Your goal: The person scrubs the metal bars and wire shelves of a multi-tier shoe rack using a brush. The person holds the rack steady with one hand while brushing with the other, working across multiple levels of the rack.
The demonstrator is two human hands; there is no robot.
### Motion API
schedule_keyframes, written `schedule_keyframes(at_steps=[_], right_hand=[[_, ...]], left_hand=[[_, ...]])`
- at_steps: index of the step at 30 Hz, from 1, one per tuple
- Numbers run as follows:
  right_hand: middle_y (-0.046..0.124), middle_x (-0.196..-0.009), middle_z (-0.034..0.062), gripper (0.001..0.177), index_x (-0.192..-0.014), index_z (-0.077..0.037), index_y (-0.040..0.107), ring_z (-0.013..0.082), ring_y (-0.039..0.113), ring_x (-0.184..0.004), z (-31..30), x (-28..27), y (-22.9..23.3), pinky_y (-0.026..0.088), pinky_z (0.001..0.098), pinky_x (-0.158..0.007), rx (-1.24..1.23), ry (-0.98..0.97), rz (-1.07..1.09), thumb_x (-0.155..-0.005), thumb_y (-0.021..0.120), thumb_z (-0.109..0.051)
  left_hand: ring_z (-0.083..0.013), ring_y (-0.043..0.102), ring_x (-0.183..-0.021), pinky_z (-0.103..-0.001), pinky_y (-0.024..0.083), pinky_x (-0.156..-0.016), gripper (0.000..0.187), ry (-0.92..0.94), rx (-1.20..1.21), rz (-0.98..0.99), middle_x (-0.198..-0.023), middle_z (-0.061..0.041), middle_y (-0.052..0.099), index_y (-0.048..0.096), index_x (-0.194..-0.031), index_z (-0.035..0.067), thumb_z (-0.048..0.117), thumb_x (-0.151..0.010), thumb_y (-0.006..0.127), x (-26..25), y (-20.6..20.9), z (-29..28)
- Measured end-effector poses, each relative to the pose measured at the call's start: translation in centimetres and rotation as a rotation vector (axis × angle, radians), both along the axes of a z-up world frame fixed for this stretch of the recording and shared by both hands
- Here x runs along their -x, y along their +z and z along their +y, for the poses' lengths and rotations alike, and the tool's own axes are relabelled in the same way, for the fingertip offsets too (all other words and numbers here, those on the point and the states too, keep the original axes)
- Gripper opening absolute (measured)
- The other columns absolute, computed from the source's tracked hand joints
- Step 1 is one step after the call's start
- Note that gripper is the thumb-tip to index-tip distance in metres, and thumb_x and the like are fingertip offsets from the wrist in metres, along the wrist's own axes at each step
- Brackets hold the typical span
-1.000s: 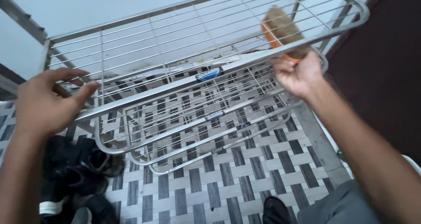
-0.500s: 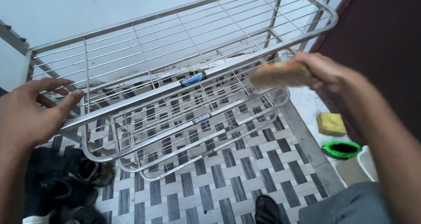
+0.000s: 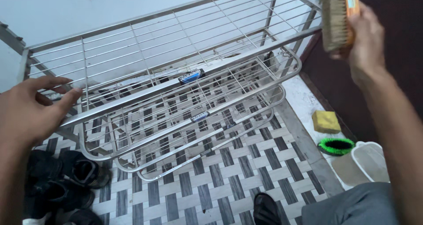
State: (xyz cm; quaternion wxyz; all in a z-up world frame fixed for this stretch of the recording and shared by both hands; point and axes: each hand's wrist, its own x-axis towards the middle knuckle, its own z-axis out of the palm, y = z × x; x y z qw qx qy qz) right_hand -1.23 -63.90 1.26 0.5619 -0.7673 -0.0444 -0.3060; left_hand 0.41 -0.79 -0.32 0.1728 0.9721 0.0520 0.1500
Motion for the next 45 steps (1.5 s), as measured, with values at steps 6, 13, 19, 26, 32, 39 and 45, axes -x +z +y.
schedule_keyframes(at_steps=[6, 13, 19, 26, 32, 39, 45], right_hand=[[0.066, -0.132, 0.0202, 0.051, -0.157, 0.000, 0.033, 0.0267, 0.073, -0.113, 1.0, -0.6, -3.5, 0.062, 0.0356, -0.095, 0.920, -0.521, -0.214, -0.114, 0.052, -0.019], [0.067, -0.111, 0.0278, 0.070, -0.160, -0.001, 0.032, 0.0280, 0.074, -0.075, 13.1, 1.6, -3.2, 0.063, 0.0332, -0.052, 0.622, -0.151, 0.111, -0.099, 0.061, -0.021], [0.070, -0.105, 0.0264, 0.070, -0.156, 0.002, 0.039, 0.0276, 0.072, -0.074, 16.5, 3.2, -0.9, 0.063, 0.0379, -0.065, 0.759, -0.022, -0.134, -0.096, 0.069, -0.019], [0.069, -0.132, 0.0282, 0.052, -0.157, 0.005, 0.047, 0.0307, 0.074, -0.116, 6.7, 0.5, -1.5, 0.060, 0.0387, -0.101, 0.811, -0.409, -0.263, -0.110, 0.063, -0.011], [0.070, -0.119, 0.0298, 0.054, -0.153, 0.015, 0.047, 0.0328, 0.075, -0.108, 4.6, -0.9, -3.8, 0.061, 0.0420, -0.099, 0.769, -0.505, -0.235, -0.107, 0.061, -0.008], [0.065, -0.100, 0.0252, 0.062, -0.155, 0.012, 0.045, 0.0290, 0.068, -0.076, 16.3, 0.2, -3.8, 0.059, 0.0379, -0.056, 0.704, -0.352, -0.109, -0.106, 0.065, -0.021], [0.063, -0.094, 0.0241, 0.068, -0.154, 0.009, 0.040, 0.0244, 0.065, -0.060, 25.8, 2.2, -2.9, 0.056, 0.0351, -0.037, 0.626, -0.056, -0.064, -0.097, 0.063, -0.022]], left_hand=[[-0.0317, 0.075, -0.071, -0.042, 0.059, -0.062, 0.046, -0.080, 0.007, -0.099, -0.087, -0.020, 0.075, 0.077, -0.123, 0.006, 0.037, -0.089, 0.080, -0.4, -0.4, 0.2], [-0.0316, 0.075, -0.073, -0.043, 0.059, -0.058, 0.047, -0.112, 0.104, -0.100, -0.094, -0.022, 0.075, 0.074, -0.126, 0.002, 0.032, -0.091, 0.079, -1.0, -1.7, 1.0], [-0.0303, 0.074, -0.070, -0.042, 0.059, -0.057, 0.047, -0.065, 0.081, -0.054, -0.090, -0.021, 0.075, 0.074, -0.127, 0.005, 0.035, -0.091, 0.079, -0.9, -1.2, 0.8], [-0.0283, 0.075, -0.071, -0.040, 0.058, -0.070, 0.050, 0.003, -0.023, -0.019, -0.080, -0.016, 0.076, 0.077, -0.127, 0.016, 0.047, -0.087, 0.079, -0.1, -0.1, 0.4], [-0.0272, 0.075, -0.075, -0.040, 0.057, -0.076, 0.049, -0.092, 0.033, -0.101, -0.086, -0.012, 0.077, 0.080, -0.124, 0.017, 0.050, -0.087, 0.079, -0.2, -0.3, 1.3], [-0.0261, 0.075, -0.081, -0.039, 0.056, -0.079, 0.048, -0.097, 0.073, -0.097, -0.092, -0.008, 0.078, 0.079, -0.120, 0.017, 0.049, -0.085, 0.079, -0.2, -0.3, 1.2], [-0.0273, 0.075, -0.088, -0.040, 0.056, -0.083, 0.048, -0.111, 0.110, -0.117, -0.102, -0.008, 0.078, 0.079, -0.119, 0.017, 0.049, -0.083, 0.078, 0.0, -0.1, 1.1]])
